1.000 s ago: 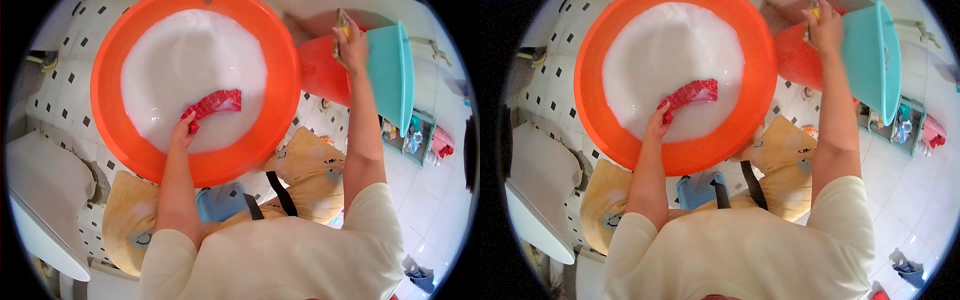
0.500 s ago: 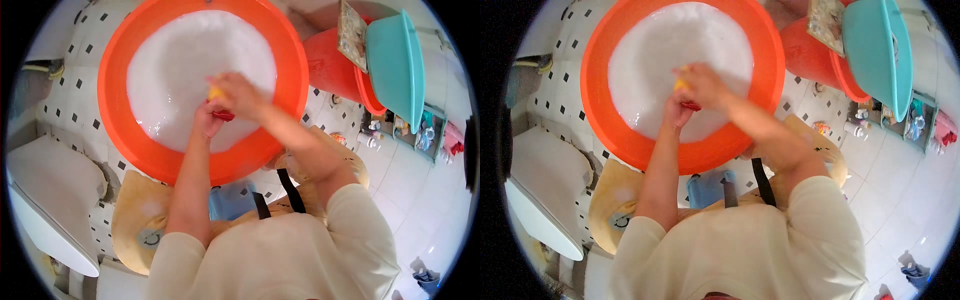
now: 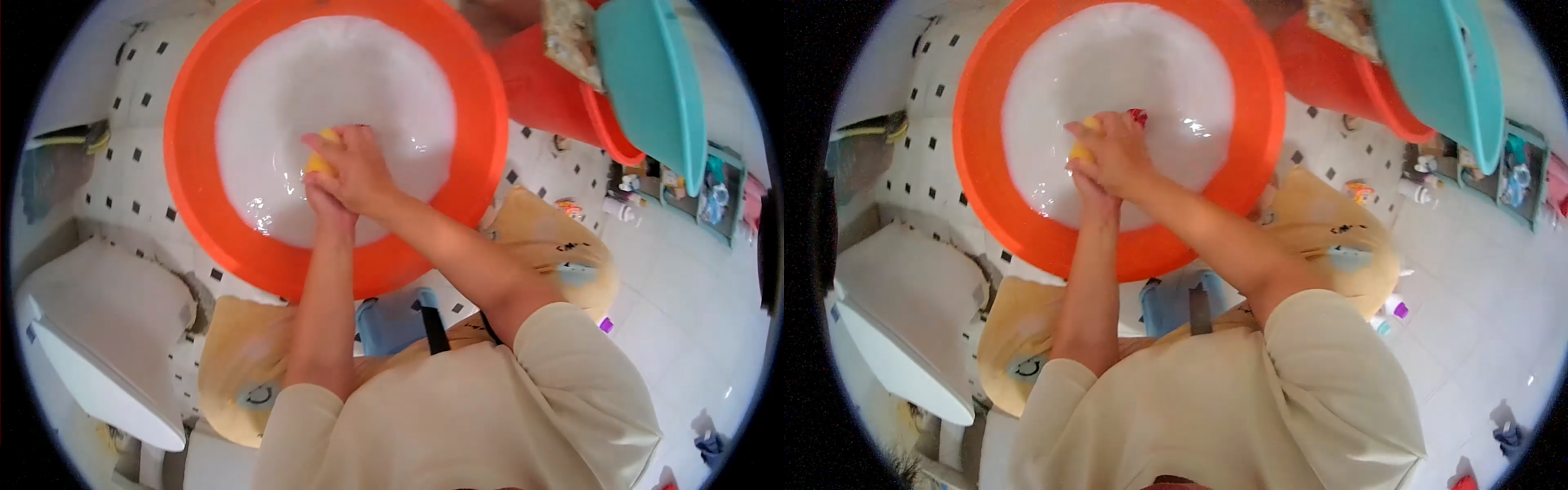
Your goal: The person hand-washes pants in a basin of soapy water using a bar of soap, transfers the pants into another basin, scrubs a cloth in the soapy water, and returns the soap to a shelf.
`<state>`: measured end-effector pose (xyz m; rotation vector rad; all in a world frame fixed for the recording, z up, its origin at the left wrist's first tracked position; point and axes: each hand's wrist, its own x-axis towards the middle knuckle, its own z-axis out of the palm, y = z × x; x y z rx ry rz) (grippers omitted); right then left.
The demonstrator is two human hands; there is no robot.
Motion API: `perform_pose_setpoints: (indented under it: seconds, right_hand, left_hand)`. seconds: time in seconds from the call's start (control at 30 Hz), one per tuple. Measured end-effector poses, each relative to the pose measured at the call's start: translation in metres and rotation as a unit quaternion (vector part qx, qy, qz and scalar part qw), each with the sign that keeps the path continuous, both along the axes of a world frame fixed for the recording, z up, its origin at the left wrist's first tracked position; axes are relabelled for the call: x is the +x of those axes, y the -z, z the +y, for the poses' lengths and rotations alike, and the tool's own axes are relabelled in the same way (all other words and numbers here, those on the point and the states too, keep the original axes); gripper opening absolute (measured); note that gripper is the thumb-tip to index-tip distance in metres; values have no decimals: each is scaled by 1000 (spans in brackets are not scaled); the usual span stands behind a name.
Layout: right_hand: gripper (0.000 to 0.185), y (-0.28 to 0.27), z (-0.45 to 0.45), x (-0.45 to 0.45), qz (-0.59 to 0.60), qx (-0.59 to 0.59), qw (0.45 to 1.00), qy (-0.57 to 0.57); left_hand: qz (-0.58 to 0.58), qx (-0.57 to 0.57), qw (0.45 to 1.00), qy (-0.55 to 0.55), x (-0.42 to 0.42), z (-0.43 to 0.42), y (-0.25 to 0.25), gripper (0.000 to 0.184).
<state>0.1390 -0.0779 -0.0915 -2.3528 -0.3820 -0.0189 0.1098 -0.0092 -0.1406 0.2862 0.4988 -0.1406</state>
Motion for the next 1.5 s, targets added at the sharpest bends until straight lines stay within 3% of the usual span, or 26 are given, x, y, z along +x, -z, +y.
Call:
perform_pose_setpoints:
  seconds: [0.03,0.13,0.23,0.3,0.37,0.47,0.5,0.57,0.67,0.7,0.83,0.87,0.93,1.0,1.07,1.13,1.2,1.27,1.3,1.37,1.43,1.47,1.5]
  right_hand:
    - [47,3,4,2,14,-49,998,32]
    - [48,42,-4,27,174,61,978,93]
    - [47,55,-20,39,390,210,895,47]
    - [46,28,-31,42,461,190,862,92]
    - [45,19,-26,34,283,129,943,118]
    - [45,2,-9,6,-14,49,998,-30]
    - [45,-4,-4,-2,-32,5,999,-33]
    - [45,-11,7,-10,-71,-79,993,-43]
    - [44,33,7,16,80,12,988,131]
    - [42,25,-1,27,223,86,962,133]
    - [41,-2,-1,12,70,69,995,1]
    - [41,-11,3,-4,46,38,997,-44]
    - [42,-24,14,-30,-3,-27,991,-129]
    - [43,-2,20,-29,3,-25,998,-49]
    - [43,17,20,-12,6,-72,995,63]
    - [45,58,2,20,123,7,979,162]
    - [45,85,-26,37,259,52,937,228]
    - [48,129,-77,35,172,-98,969,148]
    - [47,126,-96,31,144,-152,962,173]
    - [48,157,-143,27,152,-23,946,285]
    - [49,167,-148,21,216,-37,920,324]
    - [48,118,-126,21,239,-228,905,270]
    - [47,136,-118,12,177,-292,908,242]
  left_hand:
    - [50,6,999,-4,0,1,1,42]
    - [89,-82,992,25,-8,15,10,40]
    - [80,-118,989,29,-11,16,-8,33]
    - [67,-122,990,25,-10,18,-9,32]
    - [41,-120,992,12,-1,20,-3,34]
    - [54,-66,996,-9,2,21,2,33]
    - [-3,-26,1000,-10,-2,13,-5,35]
    - [-8,-31,1000,2,1,9,-10,39]
    - [-26,-111,993,29,-10,21,9,44]
    - [-33,-151,987,46,-13,25,16,46]
    - [118,-79,990,3,-2,22,-20,43]
    - [9,-3,1000,3,-3,26,7,42]
    - [-45,-55,997,20,-4,29,44,42]
    - [-94,-103,990,33,-10,34,69,42]
    - [-50,-116,991,39,-9,35,58,41]
    - [91,-100,990,40,-2,25,-3,38]
    - [99,-125,986,40,1,18,-17,33]
    - [51,-126,988,66,9,18,-21,31]
    - [68,-95,991,62,10,22,-23,31]
    - [99,-28,993,56,16,32,-26,31]
    - [123,6,991,56,15,39,-15,31]
    - [130,7,990,55,11,41,1,31]
    - [134,6,989,53,9,42,10,31]
